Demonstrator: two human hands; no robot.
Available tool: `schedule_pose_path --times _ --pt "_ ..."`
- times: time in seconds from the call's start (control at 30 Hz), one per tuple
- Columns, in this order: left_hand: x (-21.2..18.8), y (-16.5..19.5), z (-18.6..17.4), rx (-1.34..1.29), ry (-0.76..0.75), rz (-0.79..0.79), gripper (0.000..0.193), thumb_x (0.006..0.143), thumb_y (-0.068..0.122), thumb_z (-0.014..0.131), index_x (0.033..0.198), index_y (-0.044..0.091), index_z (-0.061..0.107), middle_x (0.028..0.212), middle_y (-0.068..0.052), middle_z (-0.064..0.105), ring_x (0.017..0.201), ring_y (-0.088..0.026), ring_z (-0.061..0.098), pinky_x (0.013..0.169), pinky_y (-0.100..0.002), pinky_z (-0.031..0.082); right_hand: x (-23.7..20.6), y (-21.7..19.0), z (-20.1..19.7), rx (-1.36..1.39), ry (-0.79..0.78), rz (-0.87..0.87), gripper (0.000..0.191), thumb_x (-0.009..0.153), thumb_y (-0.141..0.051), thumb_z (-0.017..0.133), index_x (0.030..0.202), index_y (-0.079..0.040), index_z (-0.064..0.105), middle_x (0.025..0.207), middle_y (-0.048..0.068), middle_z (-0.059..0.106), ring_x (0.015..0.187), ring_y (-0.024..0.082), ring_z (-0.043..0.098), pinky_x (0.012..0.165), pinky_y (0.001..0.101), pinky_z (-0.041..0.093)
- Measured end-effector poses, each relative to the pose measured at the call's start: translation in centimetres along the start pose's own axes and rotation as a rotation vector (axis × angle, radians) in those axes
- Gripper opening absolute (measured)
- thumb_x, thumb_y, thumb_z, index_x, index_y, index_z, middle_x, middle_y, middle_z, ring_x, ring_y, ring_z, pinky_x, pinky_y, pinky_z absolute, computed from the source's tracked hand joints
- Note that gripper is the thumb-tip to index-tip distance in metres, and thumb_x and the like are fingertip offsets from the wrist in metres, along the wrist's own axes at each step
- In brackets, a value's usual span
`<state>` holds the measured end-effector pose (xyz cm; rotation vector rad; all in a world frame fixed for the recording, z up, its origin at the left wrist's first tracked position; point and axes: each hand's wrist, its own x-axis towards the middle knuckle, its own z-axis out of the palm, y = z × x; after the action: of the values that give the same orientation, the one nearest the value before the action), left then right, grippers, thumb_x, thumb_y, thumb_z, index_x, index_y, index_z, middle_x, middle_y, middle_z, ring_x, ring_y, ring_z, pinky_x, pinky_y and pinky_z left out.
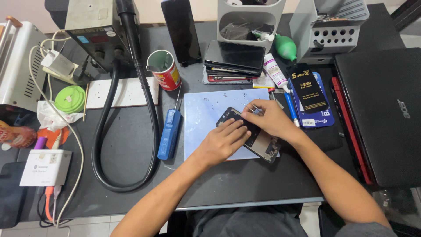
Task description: The person uses a metal spudger to carefully pry and separate the screen assembly from the smartphone's frame. They work along the edges and corners to release the adhesive. Later, they use a blue heat gun to apply heat to the device, likely to soften the adhesive further.
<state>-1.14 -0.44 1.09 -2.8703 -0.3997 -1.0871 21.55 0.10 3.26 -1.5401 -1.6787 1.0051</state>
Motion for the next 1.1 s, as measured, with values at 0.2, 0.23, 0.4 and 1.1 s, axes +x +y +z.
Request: schedule_pose_path --times 0.2,0.23,0.4,1.1 --pt "0.3 -0.2 0.0 0.029 -0.025 0.025 0.039 0.084 0.011 0.066 0.121 0.0 0.07 0.12 -0.01 0.068 0.123 -0.029 0.065 0.109 -0.044 0.052 -0.8 -0.6 0.9 -0.148 0.092 -0.056 0.018 0.092 -0.021 0.069 0.097 -0.004 0.07 0.074 0.009 0.068 0.051 0.013 0.052 0.05 0.0335 0.043" --pt "0.2 -0.1 0.1 0.03 -0.025 0.023 0.038 0.084 0.011 0.066 0.121 -0.001 0.07 0.12 -0.01 0.068 0.122 -0.029 0.065 0.109 -0.044 0.052 -0.8 -0.6 1.0 -0.17 0.107 -0.082 0.018 0.093 -0.021 0.068 0.098 -0.004 0.069 0.076 0.011 0.068 0.052 0.015 0.054 0.051 0.0342 0.044" --pt "0.2 -0.3 0.1 0.014 -0.02 0.016 0.038 0.084 0.011 0.065 0.12 -0.001 0.07 0.12 -0.01 0.068 0.121 -0.029 0.065 0.108 -0.044 0.052 -0.7 -0.4 1.6 -0.236 0.164 -0.121 0.021 0.097 -0.023 0.064 0.103 -0.002 0.066 0.08 0.017 0.067 0.056 0.023 0.057 0.055 0.0382 0.045" --pt "0.1 -1.1 -0.6 0.031 0.021 -0.017 0.035 0.085 0.009 0.065 0.119 0.0 0.07 0.121 -0.013 0.069 0.12 -0.03 0.066 0.107 -0.044 0.053 -0.1 1.6 -1.3 -0.055 0.009 -0.023 0.028 0.089 -0.026 0.075 0.104 -0.002 0.074 0.088 0.004 0.072 0.071 0.008 0.062 0.065 0.0272 0.052"
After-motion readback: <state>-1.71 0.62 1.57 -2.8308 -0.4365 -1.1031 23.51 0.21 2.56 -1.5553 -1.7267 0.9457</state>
